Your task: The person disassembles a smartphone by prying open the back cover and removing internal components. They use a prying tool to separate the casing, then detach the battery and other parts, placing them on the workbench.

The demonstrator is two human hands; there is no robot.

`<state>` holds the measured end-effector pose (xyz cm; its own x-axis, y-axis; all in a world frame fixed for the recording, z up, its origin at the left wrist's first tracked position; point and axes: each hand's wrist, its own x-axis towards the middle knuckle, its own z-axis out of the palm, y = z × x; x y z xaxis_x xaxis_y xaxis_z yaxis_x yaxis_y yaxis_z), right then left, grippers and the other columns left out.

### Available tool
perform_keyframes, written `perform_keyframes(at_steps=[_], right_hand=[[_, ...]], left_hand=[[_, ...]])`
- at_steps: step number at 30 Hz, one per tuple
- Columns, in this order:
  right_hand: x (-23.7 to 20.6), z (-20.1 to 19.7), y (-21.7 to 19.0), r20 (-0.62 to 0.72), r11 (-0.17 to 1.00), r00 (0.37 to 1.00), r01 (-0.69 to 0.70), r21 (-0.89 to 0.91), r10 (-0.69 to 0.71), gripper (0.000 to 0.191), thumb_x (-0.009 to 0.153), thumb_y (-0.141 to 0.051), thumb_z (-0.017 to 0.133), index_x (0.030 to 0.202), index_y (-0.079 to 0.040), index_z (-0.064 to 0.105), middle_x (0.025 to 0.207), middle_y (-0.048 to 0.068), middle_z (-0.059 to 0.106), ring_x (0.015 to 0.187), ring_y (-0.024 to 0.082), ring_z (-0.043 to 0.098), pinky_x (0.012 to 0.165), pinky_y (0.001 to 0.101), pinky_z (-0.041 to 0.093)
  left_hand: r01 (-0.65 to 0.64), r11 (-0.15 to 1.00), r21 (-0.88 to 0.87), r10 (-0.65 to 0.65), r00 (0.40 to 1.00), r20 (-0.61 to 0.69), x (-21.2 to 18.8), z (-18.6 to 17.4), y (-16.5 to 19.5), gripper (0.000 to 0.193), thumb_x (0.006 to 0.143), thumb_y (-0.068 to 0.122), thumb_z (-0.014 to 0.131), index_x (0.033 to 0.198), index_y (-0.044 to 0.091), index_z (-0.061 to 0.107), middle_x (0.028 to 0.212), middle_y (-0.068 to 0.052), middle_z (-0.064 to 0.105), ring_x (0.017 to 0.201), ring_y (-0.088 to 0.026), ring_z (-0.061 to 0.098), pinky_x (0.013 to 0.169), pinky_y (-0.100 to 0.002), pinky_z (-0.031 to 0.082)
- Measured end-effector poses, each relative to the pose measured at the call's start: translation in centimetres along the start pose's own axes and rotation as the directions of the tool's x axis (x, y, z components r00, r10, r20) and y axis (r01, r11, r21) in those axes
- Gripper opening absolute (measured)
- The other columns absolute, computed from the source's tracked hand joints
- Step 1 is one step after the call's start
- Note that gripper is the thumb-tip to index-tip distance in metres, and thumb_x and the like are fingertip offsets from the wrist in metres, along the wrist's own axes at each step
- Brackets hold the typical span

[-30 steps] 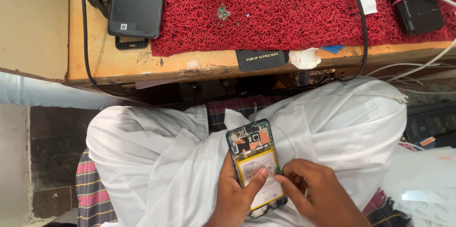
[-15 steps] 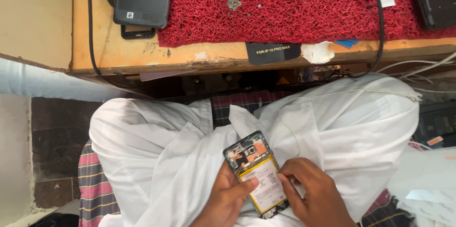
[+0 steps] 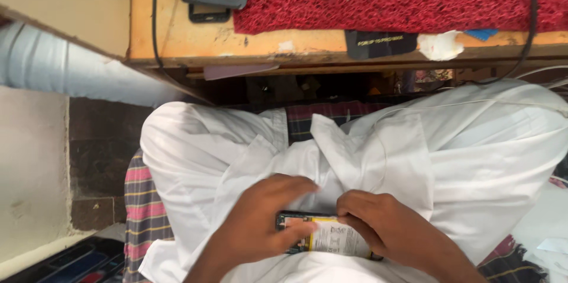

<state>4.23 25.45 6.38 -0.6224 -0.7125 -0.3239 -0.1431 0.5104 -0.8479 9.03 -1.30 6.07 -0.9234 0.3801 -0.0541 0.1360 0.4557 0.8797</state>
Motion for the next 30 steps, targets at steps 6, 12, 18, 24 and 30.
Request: perform_keyframes(at_steps=[6,12,18,24,30], right_hand=[[0.7,2.7,0.0,-0.262,0.987,0.953,-0.136,0.082,0.153,0.008,0.087,-0.008,0.07,0.094,-0.005,0.07,0.085,0.006,0.075,0.067,0.022,0.071,0.062,0.0342,0.057],[0.7,4.8,1.4,-0.407,0.999,0.913,-0.005,0.037,0.02,0.008,0.086,-0.006,0.072,0.094,-0.004,0.07,0.092,0.006,0.075,0.079,0.02,0.074,0.068,0.0302,0.059],[0.4,5.3,2.3,-0.426,0.982,0.887,0.139,-0.128,-0.181,0.014,0.084,-0.004,0.074,0.096,-0.002,0.069,0.101,0.009,0.072,0.091,0.024,0.071,0.079,0.0328,0.058],[0.3,5.6,2.3,-0.462,0.864,0.766,0.234,-0.446,-0.446,0.022,0.077,-0.004,0.076,0.097,-0.002,0.067,0.099,0.011,0.068,0.099,0.03,0.066,0.086,0.0399,0.054],[-0.1,5.8,2.4,-0.453,0.986,0.885,0.043,-0.159,-0.112,0.018,0.081,-0.003,0.078,0.097,-0.004,0.068,0.09,0.009,0.07,0.088,0.026,0.068,0.076,0.0359,0.056]], left_hand=[[-0.135,0.971,0.2,0.139,0.99,-0.006,0.7,3.8,0.2,0.025,0.09,0.012,0.076,0.112,0.001,0.072,0.11,-0.01,0.071,0.098,-0.028,0.068,0.086,-0.039,0.054],[-0.21,0.944,0.256,0.242,0.965,-0.103,-0.1,5.3,-1.3,0.025,0.082,0.003,0.074,0.106,-0.001,0.071,0.111,-0.013,0.068,0.105,-0.03,0.067,0.095,-0.041,0.054],[-0.238,0.897,0.372,0.261,0.965,-0.014,-0.1,6.2,-2.3,0.032,0.072,0.003,0.071,0.103,-0.005,0.069,0.111,-0.016,0.064,0.107,-0.034,0.064,0.093,-0.042,0.053],[-0.409,0.635,0.656,0.316,0.912,0.263,0.9,6.1,-1.8,0.029,0.073,0.012,0.069,0.096,-0.007,0.068,0.097,-0.019,0.064,0.091,-0.031,0.066,0.085,-0.042,0.057],[-0.419,0.683,0.599,0.161,0.886,0.436,2.8,5.9,-1.4,0.018,0.079,0.013,0.07,0.088,-0.002,0.069,0.085,-0.014,0.064,0.075,-0.027,0.065,0.062,-0.038,0.056]])
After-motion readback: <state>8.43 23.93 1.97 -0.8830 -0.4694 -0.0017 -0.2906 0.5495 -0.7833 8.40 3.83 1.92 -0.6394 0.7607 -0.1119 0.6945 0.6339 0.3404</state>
